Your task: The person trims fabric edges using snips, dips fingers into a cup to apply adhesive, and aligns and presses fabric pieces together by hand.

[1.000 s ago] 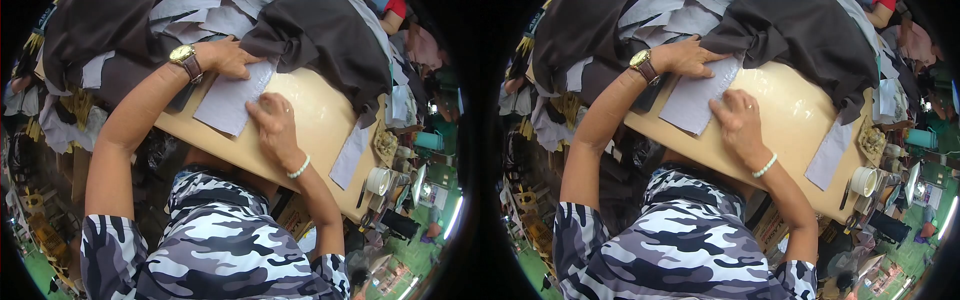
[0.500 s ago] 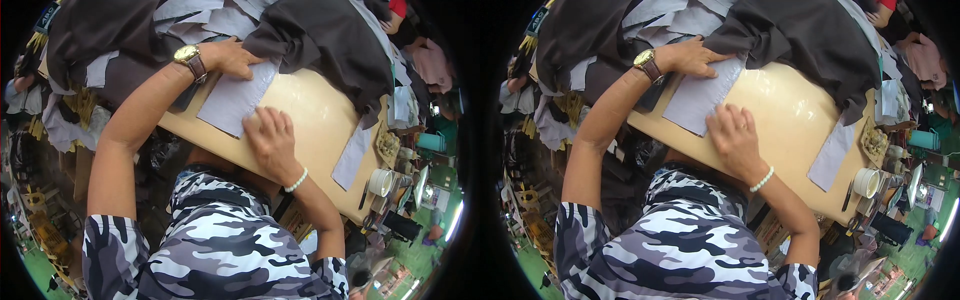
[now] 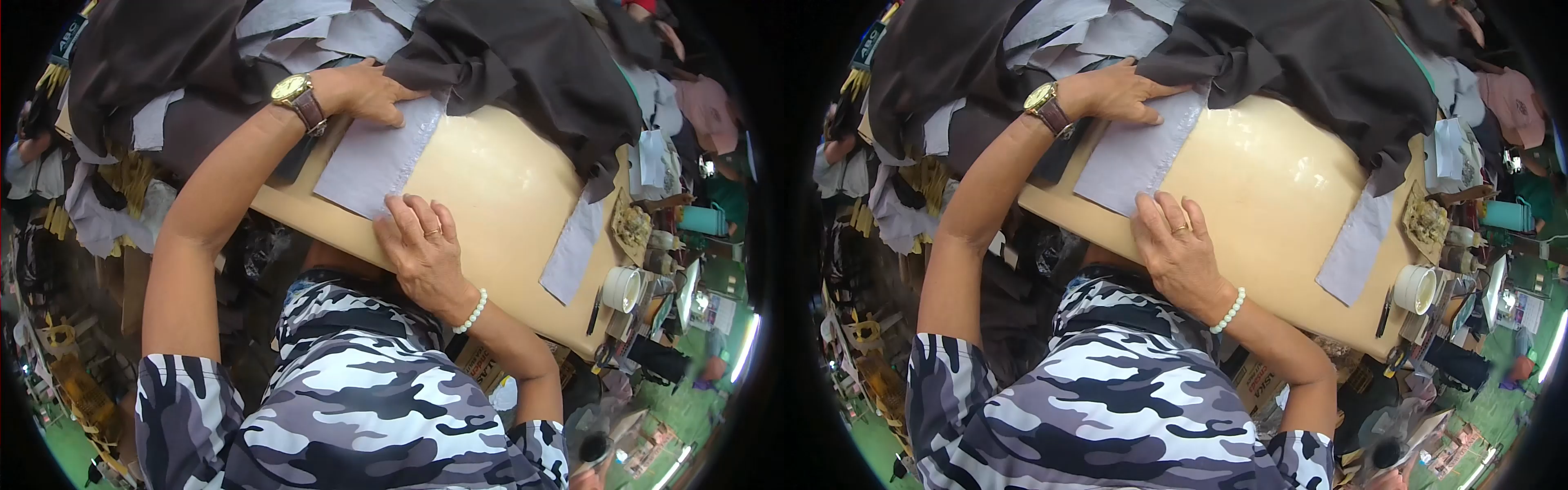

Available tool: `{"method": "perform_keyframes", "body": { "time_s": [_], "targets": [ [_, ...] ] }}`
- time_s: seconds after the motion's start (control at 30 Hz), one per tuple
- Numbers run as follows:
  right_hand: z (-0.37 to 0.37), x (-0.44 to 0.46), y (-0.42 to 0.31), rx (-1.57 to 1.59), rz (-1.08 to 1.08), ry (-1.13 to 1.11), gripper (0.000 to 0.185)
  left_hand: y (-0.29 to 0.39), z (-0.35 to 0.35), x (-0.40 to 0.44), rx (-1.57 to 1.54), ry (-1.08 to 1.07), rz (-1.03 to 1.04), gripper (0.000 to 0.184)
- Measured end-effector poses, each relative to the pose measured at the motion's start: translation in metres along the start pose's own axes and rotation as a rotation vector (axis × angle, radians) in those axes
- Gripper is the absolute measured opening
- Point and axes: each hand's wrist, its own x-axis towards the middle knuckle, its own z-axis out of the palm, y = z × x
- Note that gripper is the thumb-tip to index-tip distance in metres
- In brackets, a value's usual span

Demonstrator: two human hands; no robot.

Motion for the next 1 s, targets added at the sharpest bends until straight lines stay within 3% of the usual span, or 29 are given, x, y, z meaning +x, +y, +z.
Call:
{"method": "perform_keyframes", "body": {
  "time_s": [0.07,0.17,0.3,0.37,0.5,0.53,0.57,0.67,0.77,0.8,1.0],
  "targets": [
    [-0.003,0.001,0.001,0.190,0.071,0.011,0.028,0.001,-0.001,-0.002,-0.020,-0.002,-0.006,0.069],
    [-0.003,0.010,0.007,0.134,0.175,0.143,0.025,-0.006,0.004,0.000,-0.060,0.067,0.048,0.068],
    [-0.008,0.001,0.002,0.243,0.118,0.041,0.020,0.002,-0.008,-0.003,-0.127,0.048,0.052,0.068],
    [-0.013,-0.006,0.006,0.332,0.191,0.140,0.026,-0.004,0.005,0.001,-0.156,0.206,0.139,0.067],
    [-0.036,-0.044,0.033,0.092,0.543,0.534,0.029,0.013,0.012,-0.008,-0.028,0.348,0.046,0.060],
    [-0.042,-0.062,0.043,-0.016,0.644,0.605,0.031,0.026,0.008,-0.012,-0.013,0.272,-0.082,0.055],
    [-0.045,-0.085,0.055,-0.218,0.699,0.577,0.033,0.039,0.001,-0.018,0.003,0.196,-0.215,0.051],
    [-0.058,-0.145,0.079,-0.405,0.979,0.662,0.043,0.063,-0.003,-0.035,-0.018,0.299,-0.302,0.044],
    [-0.062,-0.179,0.087,-0.342,1.178,0.783,0.048,0.086,-0.008,-0.045,-0.040,0.430,-0.242,0.041],
    [-0.053,-0.187,0.093,-0.039,1.200,0.988,0.051,0.092,-0.008,-0.044,-0.025,0.456,-0.168,0.039],
    [-0.046,-0.198,0.093,-0.056,1.203,0.916,0.056,0.183,-0.028,0.035,-0.084,0.540,0.325,0.032]
  ]
}}
